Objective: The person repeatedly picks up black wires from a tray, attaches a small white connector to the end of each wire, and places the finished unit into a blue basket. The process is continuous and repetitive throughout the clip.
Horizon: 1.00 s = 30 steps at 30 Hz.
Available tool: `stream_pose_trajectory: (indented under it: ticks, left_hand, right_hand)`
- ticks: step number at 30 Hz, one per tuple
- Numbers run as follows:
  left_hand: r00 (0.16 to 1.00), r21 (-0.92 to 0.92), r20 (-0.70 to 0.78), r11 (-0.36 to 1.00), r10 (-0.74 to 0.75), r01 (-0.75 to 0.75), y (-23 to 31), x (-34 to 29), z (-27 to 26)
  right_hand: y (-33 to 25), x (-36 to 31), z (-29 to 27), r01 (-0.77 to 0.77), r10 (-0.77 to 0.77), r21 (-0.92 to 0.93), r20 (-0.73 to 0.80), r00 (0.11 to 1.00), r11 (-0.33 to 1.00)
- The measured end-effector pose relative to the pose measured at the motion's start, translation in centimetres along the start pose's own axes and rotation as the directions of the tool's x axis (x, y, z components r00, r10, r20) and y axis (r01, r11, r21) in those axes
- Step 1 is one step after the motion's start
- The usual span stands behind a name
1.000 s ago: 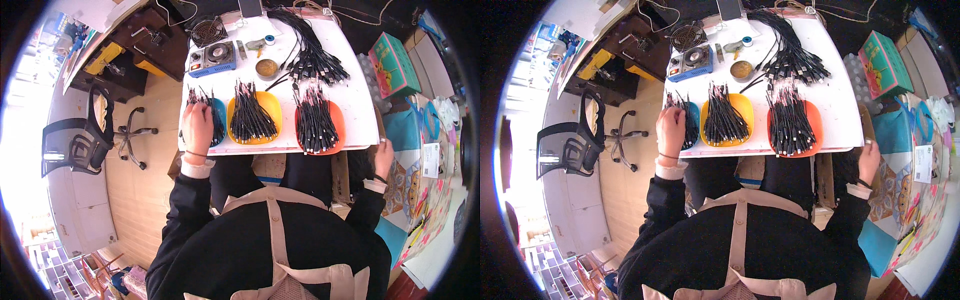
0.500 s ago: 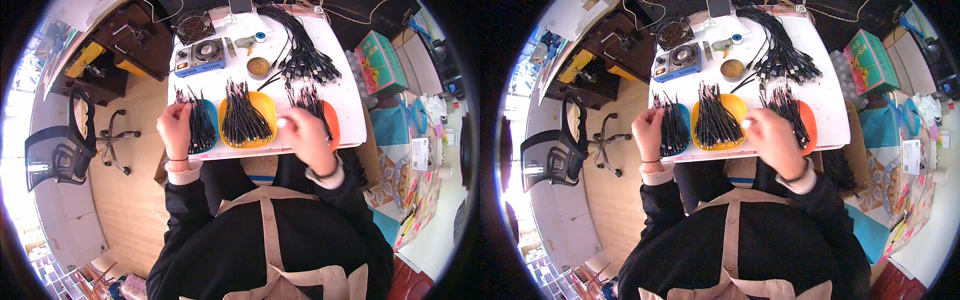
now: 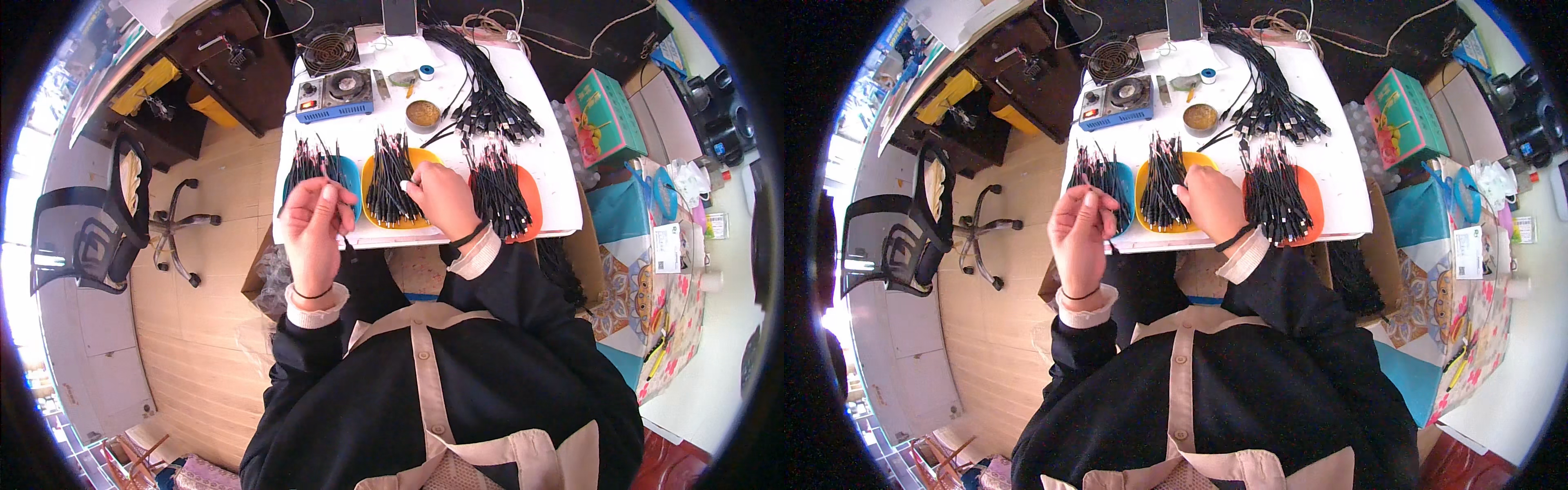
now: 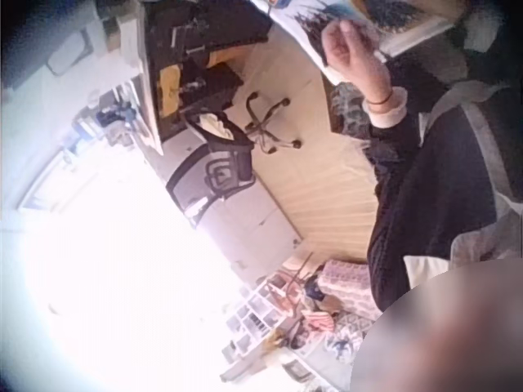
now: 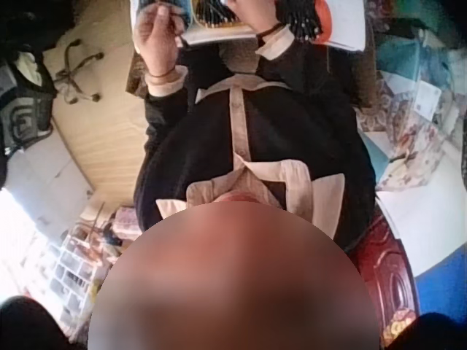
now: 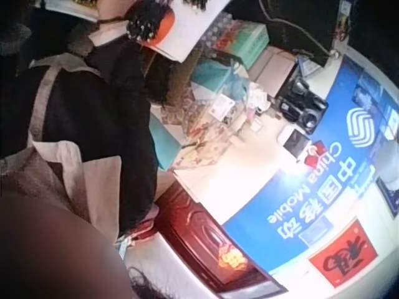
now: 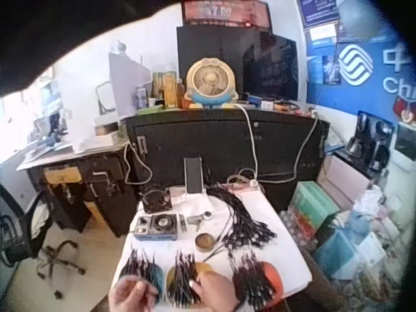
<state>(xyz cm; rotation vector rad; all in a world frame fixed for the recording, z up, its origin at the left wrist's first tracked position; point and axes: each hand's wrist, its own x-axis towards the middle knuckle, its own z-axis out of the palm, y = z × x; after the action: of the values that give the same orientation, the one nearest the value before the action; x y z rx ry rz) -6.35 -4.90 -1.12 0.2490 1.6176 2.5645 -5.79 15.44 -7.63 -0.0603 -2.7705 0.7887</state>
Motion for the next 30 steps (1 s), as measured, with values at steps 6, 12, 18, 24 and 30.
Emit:
stream_pose_trajectory:
  ticks: [6, 12, 18, 24, 30]
  left_hand:
    - [0.983, -0.099, 0.033, 0.979, -0.178, 0.181, -1.1, -2.2, 0.2]
    - [0.984, -0.081, 0.057, 0.982, -0.166, 0.171, -1.1, -3.3, 0.6]
    - [0.984, -0.099, 0.040, 0.980, -0.172, 0.175, -1.4, -3.5, 0.6]
    - [0.970, -0.211, 0.008, 0.948, -0.242, 0.239, -1.3, -3.4, 0.9]
    - [0.975, -0.307, 0.062, 0.926, -0.213, 0.221, -0.7, -3.9, 2.1]
  right_hand:
    - [-0.2, 0.2, 0.0, -0.078, 0.077, 0.098, 0.007, 0.997, 0.992]
    - [-0.4, 0.4, 0.2, 0.001, 0.002, 0.073, -0.039, 0.999, 0.997]
    - [-0.1, 0.5, -0.1, 0.017, 0.000, 0.126, -0.136, 0.991, 0.992]
    - [-3.0, 0.2, -2.8, -0.021, 0.084, 0.399, -0.141, 0.987, 0.917]
    - [-6.4, -4.2, -7.8, 0.041, -0.169, 0.663, 0.130, 0.977, 0.747]
